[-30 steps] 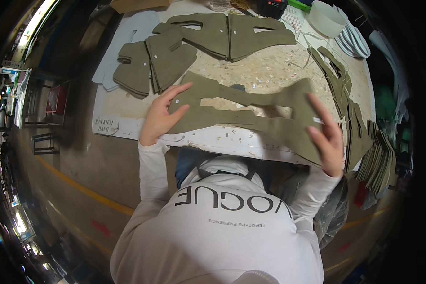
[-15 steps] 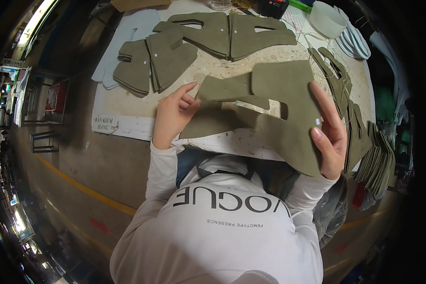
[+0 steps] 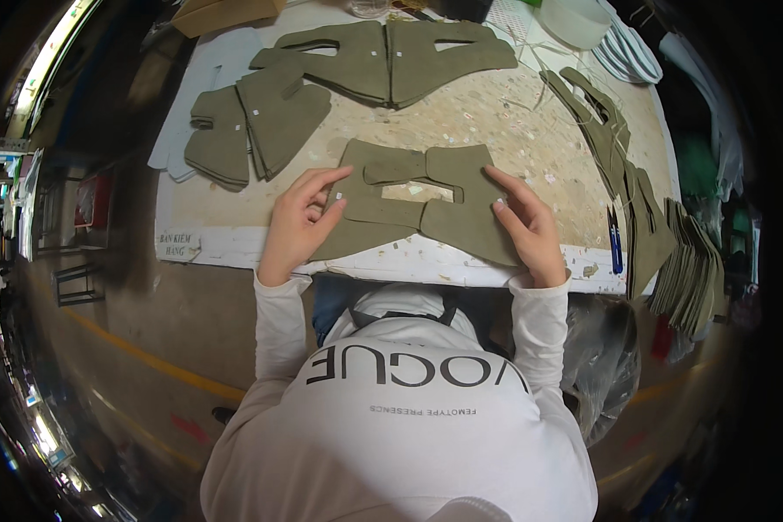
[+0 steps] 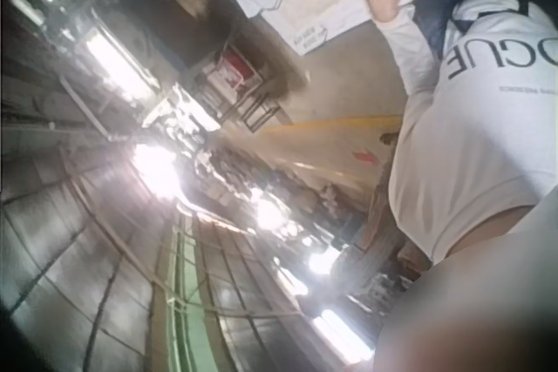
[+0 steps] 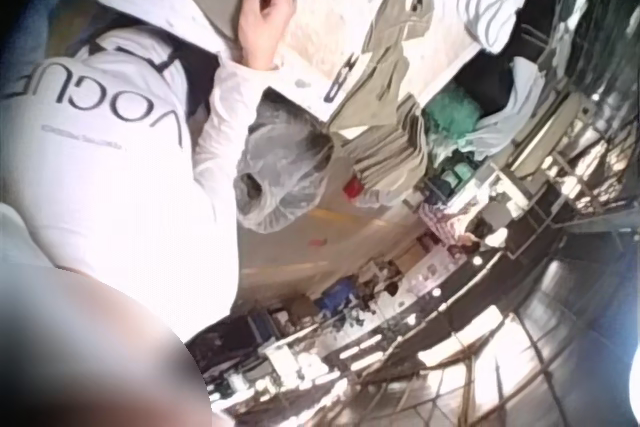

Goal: The person sorts and stacks olive-green fabric pieces on a worktable, aligning edges and folding them into neat piles. They occasionally move pieces aside and reposition stacks, then tie a bundle with a rubber band and place it into a plastic bag.

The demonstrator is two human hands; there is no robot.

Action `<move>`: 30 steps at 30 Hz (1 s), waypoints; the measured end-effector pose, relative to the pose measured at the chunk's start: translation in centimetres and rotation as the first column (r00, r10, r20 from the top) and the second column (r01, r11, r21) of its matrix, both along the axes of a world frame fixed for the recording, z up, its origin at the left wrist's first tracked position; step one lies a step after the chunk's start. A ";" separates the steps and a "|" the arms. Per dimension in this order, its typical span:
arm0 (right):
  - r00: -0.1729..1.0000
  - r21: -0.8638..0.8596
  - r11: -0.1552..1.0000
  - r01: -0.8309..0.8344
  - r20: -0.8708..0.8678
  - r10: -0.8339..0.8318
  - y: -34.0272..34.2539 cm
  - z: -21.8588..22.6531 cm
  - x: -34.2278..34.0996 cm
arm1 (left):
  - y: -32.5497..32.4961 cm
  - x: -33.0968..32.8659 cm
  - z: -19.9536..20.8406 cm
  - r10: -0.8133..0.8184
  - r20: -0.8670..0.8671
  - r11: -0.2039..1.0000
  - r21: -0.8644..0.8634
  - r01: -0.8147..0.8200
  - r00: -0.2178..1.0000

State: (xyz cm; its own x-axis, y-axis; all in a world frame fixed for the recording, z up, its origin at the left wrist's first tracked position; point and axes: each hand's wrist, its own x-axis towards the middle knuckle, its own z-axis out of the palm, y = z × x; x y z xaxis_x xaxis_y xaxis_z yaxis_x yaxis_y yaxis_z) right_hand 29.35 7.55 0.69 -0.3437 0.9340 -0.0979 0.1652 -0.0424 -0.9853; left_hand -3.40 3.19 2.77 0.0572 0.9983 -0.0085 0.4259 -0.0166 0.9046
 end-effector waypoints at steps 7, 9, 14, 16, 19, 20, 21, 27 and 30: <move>0.982 -0.024 0.982 0.189 0.006 -0.189 -0.1 3.5 3.8 | -0.1 -0.1 0.0 0.004 0.150 0.999 -0.051 0.004 0.989; 0.987 0.047 0.987 0.153 0.050 -0.155 0.0 4.1 5.8 | -0.2 -0.4 0.6 -0.002 0.337 0.998 -0.053 0.021 0.942; 0.926 0.144 0.965 0.218 0.281 -0.251 -0.5 2.1 8.4 | -0.9 -2.7 6.1 -0.028 0.470 0.986 0.160 -0.054 0.882; 0.894 0.127 0.953 0.276 0.330 -0.303 -1.3 1.3 8.7 | -0.4 -2.3 8.2 -0.075 0.425 0.979 0.201 -0.014 0.902; 0.814 0.173 0.917 0.360 0.422 -0.399 -2.4 0.7 8.7 | 1.2 0.1 10.1 -0.188 0.320 0.975 0.173 0.138 0.929; 0.833 0.189 0.916 0.355 0.381 -0.402 -2.7 0.6 8.7 | 1.9 1.4 10.4 -0.247 0.270 0.964 0.161 0.210 0.931; 0.850 0.185 0.915 0.359 0.340 -0.402 -2.9 0.5 8.7 | 2.5 2.7 10.6 -0.307 0.222 0.949 0.148 0.279 0.926; 0.836 0.117 0.921 0.370 0.391 -0.386 -3.0 -0.2 9.0 | 3.3 8.8 11.0 -0.459 0.288 0.886 0.222 0.408 0.840; 0.852 0.361 0.877 0.317 0.299 -0.430 -2.8 -0.9 8.9 | 4.1 9.3 8.9 -0.432 0.414 0.900 0.144 0.411 0.801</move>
State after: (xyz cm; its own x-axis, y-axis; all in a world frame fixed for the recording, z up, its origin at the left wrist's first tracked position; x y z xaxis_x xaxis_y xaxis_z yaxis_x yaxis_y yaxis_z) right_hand 38.29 4.74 -0.20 0.0437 0.9880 0.1480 0.5388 0.1014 -0.8363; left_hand 5.92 7.29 11.69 0.4600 0.8735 0.1597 -0.0587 -0.1495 0.9870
